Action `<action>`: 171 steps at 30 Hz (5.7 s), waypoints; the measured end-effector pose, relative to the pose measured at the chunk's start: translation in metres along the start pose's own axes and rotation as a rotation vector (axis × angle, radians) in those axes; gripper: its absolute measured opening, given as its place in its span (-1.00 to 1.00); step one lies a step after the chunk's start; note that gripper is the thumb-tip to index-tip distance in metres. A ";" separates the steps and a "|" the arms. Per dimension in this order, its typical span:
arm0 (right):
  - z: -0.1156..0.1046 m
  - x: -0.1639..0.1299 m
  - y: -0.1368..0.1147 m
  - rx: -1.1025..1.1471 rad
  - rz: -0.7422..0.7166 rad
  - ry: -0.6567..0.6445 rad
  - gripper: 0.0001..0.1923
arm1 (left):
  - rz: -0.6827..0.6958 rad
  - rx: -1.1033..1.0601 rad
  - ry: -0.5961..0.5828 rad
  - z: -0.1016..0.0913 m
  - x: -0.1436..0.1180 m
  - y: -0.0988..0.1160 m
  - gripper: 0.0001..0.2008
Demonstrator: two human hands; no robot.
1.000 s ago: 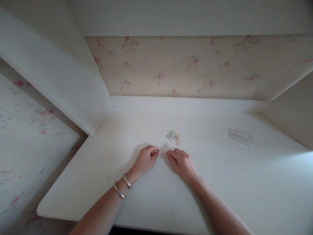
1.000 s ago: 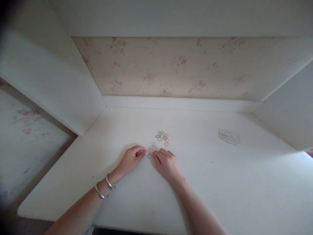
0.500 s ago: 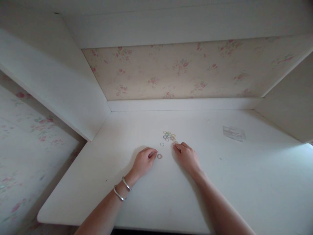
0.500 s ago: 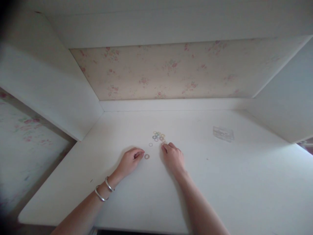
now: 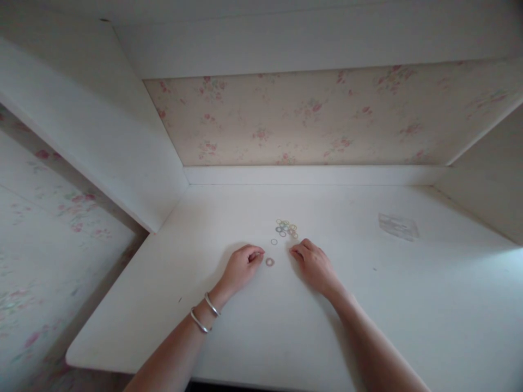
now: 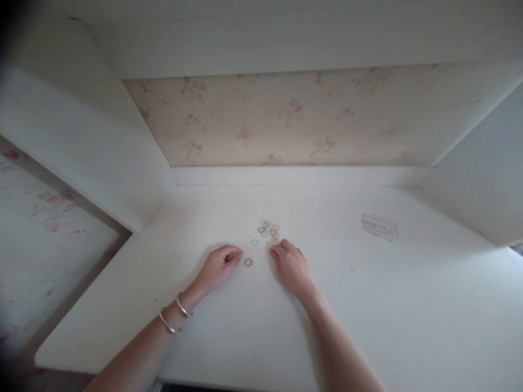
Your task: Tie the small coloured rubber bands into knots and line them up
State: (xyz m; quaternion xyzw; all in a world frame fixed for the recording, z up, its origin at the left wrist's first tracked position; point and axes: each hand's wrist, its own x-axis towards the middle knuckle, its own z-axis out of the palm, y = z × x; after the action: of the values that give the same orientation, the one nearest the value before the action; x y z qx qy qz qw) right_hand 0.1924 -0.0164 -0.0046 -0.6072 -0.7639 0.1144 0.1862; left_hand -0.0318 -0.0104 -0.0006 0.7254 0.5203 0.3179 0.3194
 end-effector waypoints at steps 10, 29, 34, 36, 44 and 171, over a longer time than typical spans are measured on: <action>0.016 -0.010 -0.037 0.235 -0.247 0.036 -0.77 | -0.006 -0.019 -0.017 -0.005 0.001 0.000 -0.76; 0.007 -0.008 -0.032 0.292 -0.134 0.193 -0.73 | -0.064 -0.047 -0.053 -0.002 0.008 0.003 -0.77; 0.001 -0.002 -0.012 0.464 0.184 0.358 -0.69 | -0.009 0.035 -0.124 0.010 0.028 0.021 -0.76; -0.001 0.002 -0.003 0.529 0.305 0.388 -0.67 | 0.047 0.129 -0.139 0.017 0.041 0.028 -0.76; 0.000 0.010 0.012 0.674 0.422 0.444 -0.64 | 0.298 0.541 -0.170 0.040 0.084 0.041 -0.77; 0.004 0.002 -0.017 0.334 0.095 0.404 -0.68 | 0.103 0.099 -0.016 0.008 0.013 0.018 -0.74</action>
State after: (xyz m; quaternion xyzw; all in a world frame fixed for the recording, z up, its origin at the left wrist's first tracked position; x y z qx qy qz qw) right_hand 0.1749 -0.0183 -0.0008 -0.6138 -0.6524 0.1238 0.4270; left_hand -0.0122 -0.0036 0.0102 0.7686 0.4949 0.3021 0.2704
